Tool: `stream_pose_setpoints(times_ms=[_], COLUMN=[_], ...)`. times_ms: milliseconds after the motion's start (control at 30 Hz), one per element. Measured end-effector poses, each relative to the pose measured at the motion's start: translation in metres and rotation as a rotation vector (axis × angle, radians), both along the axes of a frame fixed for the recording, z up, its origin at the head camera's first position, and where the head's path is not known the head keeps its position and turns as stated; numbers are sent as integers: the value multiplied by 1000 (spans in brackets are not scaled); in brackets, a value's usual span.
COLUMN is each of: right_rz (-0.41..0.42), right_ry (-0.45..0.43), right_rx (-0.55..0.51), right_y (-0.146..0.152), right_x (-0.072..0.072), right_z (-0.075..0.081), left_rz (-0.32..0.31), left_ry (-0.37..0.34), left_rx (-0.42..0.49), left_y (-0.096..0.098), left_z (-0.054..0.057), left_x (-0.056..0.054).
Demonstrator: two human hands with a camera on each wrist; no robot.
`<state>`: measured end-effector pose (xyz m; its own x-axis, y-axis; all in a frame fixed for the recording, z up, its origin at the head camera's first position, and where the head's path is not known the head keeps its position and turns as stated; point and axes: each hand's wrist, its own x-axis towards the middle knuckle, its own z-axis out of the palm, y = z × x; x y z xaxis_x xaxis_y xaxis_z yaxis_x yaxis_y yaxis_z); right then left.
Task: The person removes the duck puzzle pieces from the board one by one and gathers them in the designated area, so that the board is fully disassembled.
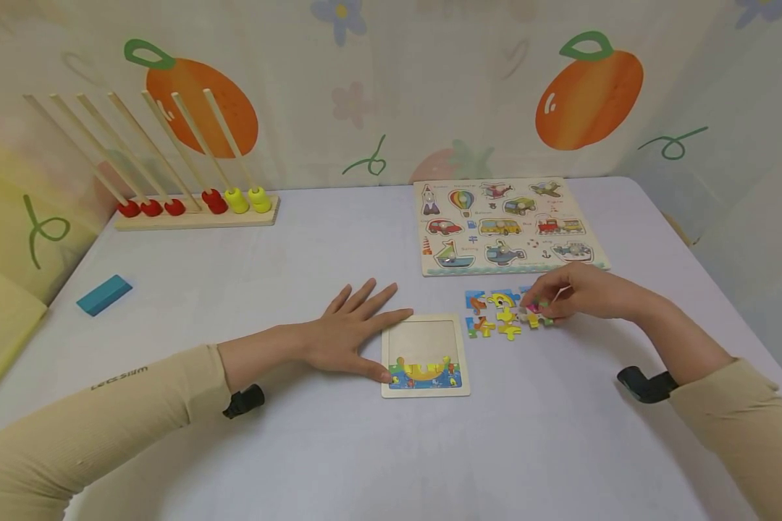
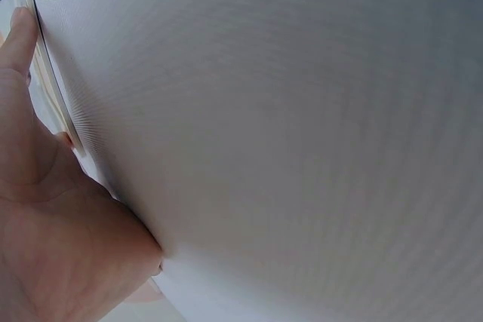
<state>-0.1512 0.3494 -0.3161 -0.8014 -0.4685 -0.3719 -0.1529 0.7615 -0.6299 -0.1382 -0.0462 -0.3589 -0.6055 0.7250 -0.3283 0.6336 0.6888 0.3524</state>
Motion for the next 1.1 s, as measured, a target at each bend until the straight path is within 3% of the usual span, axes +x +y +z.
stream_pose_setpoints(times_ms=[267, 1100], right_rz=[-10, -83], right_ry=[-57, -91], right_rx=[-16, 18], right_y=[2, 5], right_x=[-1, -4], right_z=[-1, -7], left_rz=[-2, 0], left_ry=[0, -12], left_rx=[-1, -2], left_y=[0, 0], left_z=[1, 2], left_x=[1, 1])
